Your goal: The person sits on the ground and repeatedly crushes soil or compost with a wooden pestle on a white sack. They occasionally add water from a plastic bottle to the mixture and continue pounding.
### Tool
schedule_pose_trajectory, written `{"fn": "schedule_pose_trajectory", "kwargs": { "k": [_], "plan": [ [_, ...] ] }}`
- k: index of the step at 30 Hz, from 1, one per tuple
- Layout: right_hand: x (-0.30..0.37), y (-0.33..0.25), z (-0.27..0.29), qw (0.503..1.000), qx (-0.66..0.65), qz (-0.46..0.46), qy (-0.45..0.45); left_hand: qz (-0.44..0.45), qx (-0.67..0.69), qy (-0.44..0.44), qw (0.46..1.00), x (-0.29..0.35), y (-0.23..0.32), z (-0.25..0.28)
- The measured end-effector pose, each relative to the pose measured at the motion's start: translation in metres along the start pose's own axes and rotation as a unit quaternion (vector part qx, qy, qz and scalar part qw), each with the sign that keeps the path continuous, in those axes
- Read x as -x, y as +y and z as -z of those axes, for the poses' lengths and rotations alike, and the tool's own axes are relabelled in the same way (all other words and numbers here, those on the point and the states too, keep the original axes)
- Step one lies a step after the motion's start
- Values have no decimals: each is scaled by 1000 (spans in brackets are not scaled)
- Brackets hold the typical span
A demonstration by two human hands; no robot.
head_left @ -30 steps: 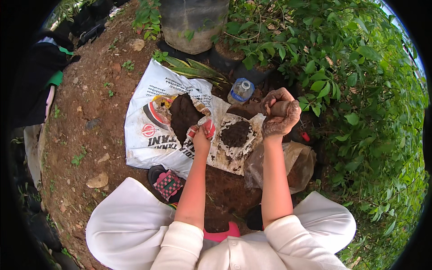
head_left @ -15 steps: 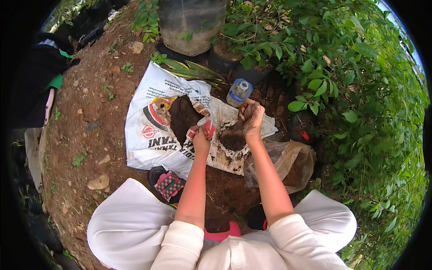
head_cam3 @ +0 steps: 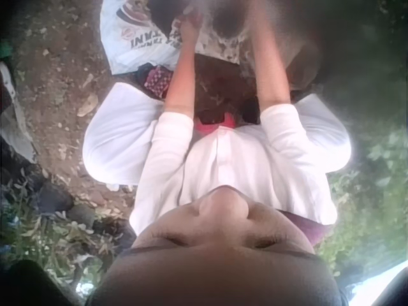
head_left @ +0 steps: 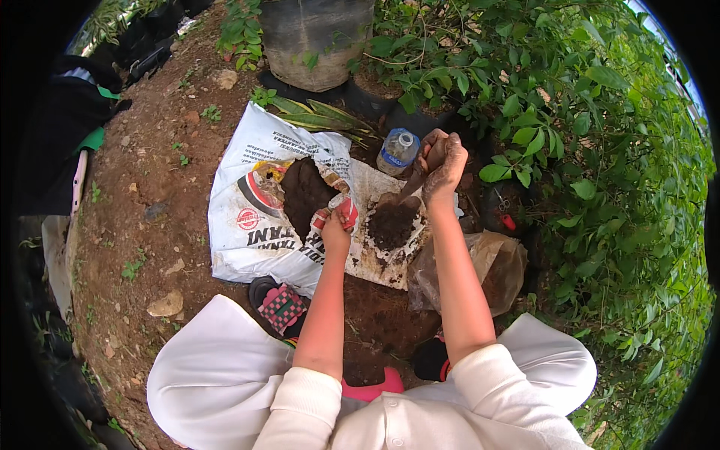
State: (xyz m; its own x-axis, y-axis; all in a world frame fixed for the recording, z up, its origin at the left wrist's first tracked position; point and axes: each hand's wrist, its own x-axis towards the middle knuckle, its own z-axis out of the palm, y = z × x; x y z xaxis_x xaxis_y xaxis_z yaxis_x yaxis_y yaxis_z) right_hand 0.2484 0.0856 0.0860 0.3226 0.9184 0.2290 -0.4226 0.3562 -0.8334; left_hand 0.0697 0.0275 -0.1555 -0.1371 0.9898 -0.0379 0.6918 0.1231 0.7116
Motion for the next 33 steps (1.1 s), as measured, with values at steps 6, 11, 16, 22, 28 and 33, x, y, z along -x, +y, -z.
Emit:
{"fn": "schedule_pose_trajectory", "kwargs": {
  "k": [6, 11, 16, 22, 28, 33],
  "plan": [
    [35, 11, 22, 992, 76, 100, 32, -8, -7, 4, 1000, -6, 5, -3],
    [17, 3, -3, 998, 55, 41, -7, 16, 15, -10, 1000, -1, -2, -7],
    [43, -27, -27, 994, 80, 67, 41, 5, -21, 29, 999, -4, -14, -4],
    [20, 12, -6, 997, 70, -28, -35, -20, -5, 8, 1000, -5, -1, -5],
    [46, 0, 9, 995, 77, -2, -64, -24, 0, 24, 999, -4, 5, 2],
    [5, 13, 12, 993, 63, -63, -76, -28, 6, 3, 1000, -1, 13, -3]
  ]
}}
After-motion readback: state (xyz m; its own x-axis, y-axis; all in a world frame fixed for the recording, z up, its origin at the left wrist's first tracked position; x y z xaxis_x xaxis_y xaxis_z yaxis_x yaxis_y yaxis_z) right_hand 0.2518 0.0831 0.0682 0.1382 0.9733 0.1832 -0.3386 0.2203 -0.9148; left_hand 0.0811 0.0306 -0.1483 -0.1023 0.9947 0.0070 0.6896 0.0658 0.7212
